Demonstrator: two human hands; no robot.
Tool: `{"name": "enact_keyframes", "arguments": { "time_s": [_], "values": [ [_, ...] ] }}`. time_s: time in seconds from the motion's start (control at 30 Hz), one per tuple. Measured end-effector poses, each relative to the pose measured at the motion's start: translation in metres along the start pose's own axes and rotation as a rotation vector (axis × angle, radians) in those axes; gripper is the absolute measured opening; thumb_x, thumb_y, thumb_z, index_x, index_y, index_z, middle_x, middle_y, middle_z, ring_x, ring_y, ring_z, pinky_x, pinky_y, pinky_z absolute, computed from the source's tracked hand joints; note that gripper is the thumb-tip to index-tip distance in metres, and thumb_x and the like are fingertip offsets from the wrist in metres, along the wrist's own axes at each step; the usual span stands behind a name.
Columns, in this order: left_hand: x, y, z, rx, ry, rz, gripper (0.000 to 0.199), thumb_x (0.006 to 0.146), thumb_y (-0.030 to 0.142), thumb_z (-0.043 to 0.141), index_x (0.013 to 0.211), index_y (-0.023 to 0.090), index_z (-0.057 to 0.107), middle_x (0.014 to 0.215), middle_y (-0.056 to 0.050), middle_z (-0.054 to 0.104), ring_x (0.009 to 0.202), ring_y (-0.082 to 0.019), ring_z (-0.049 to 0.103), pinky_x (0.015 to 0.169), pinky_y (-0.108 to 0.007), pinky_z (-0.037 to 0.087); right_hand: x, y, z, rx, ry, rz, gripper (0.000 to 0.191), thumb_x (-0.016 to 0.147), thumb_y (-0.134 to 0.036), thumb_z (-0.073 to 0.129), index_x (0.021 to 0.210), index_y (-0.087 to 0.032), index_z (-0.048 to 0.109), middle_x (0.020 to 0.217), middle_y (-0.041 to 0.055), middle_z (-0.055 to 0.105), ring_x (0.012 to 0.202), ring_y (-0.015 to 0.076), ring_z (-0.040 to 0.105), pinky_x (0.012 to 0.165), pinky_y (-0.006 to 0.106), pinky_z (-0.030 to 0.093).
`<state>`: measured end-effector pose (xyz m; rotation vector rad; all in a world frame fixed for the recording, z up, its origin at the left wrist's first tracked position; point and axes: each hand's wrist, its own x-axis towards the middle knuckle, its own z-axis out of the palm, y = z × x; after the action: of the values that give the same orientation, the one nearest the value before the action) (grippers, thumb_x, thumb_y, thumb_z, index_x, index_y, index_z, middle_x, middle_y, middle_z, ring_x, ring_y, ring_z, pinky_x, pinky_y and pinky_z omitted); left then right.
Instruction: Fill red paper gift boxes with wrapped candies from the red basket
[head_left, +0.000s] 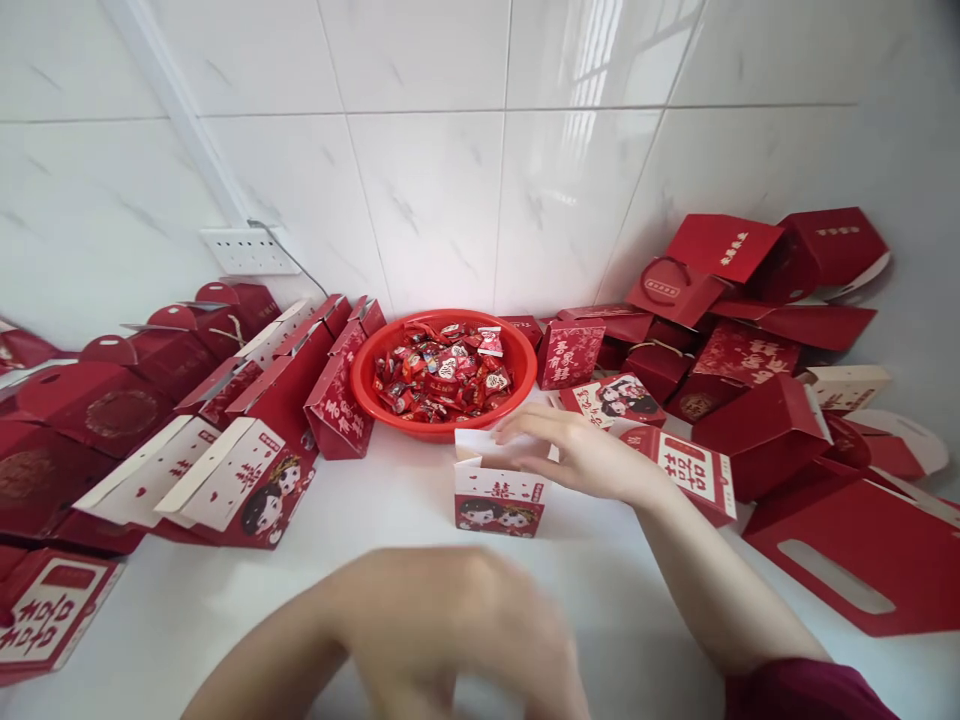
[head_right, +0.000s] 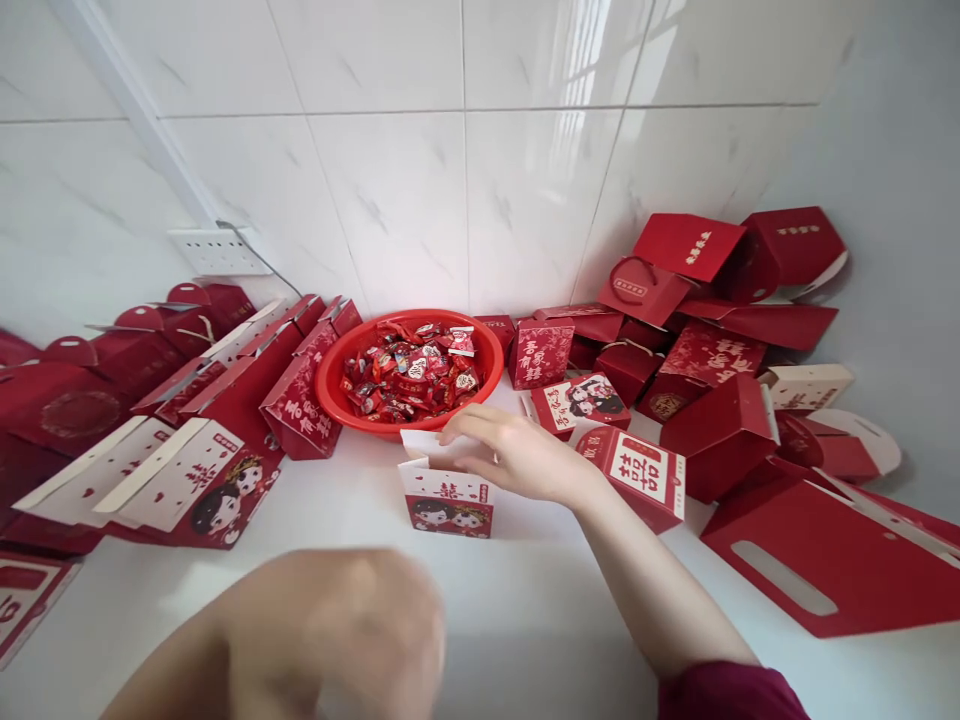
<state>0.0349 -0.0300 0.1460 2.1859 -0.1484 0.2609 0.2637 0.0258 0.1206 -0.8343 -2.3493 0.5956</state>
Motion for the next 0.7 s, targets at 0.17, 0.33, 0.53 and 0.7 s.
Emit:
{"name": "enact_keyframes", "arguments": {
  "time_s": [0.17, 0.33, 0.53, 0.7],
  "values": [
    [-0.009, -0.027, -0.027, 0.549, 0.624, -0.39, 0.018, 0.099, 0.019, 0.046, 0.1, 0.021, 0.064, 0.105, -0.006, 0.067, 0.1, -0.019, 0.061, 0.094, -0.033, 0.046, 0.002, 0.003, 0.009, 0.089, -0.049, -0.011, 0.025, 0.095, -0.027, 0.059, 0.12, -0.024, 0.06, 0.116, 0.0062, 0.068, 0.104, 0.0199, 0.064, 0.09, 0.035, 0.052],
    [-0.017, -0.057, -0.022, 0.682, 0.712, -0.482, 0.014, 0.095, 0.018, 0.05, 0.106, 0.022, 0.057, 0.103, -0.004, 0.063, 0.098, -0.02, 0.06, 0.088, -0.033, 0.046, 0.007, 0.012, 0.029, 0.213, 0.096, 0.105, 0.022, 0.098, -0.03, 0.054, 0.119, -0.023, 0.056, 0.102, 0.004, 0.072, 0.083, 0.016, 0.07, 0.07, 0.028, 0.056],
    [-0.024, -0.053, -0.026, 0.651, 0.714, -0.704, 0.031, 0.089, 0.025, 0.057, 0.12, 0.025, 0.052, 0.113, -0.002, 0.063, 0.096, -0.021, 0.063, 0.083, -0.033, 0.049, 0.005, 0.013, 0.03, -0.051, 0.329, -0.013, 0.015, 0.098, -0.023, 0.051, 0.099, -0.022, 0.066, 0.126, 0.0084, 0.066, 0.108, 0.0218, 0.066, 0.072, 0.031, 0.058],
    [-0.029, -0.05, -0.032, 0.569, 0.533, -0.832, 0.025, 0.096, 0.033, 0.049, 0.119, 0.029, 0.058, 0.111, -0.001, 0.063, 0.097, -0.021, 0.063, 0.084, -0.034, 0.049, 0.003, 0.006, 0.023, -0.22, 0.151, -0.015, 0.02, 0.098, -0.028, 0.055, 0.106, -0.021, 0.072, 0.115, 0.0072, 0.073, 0.104, 0.023, 0.067, 0.087, 0.037, 0.053]
  ]
}}
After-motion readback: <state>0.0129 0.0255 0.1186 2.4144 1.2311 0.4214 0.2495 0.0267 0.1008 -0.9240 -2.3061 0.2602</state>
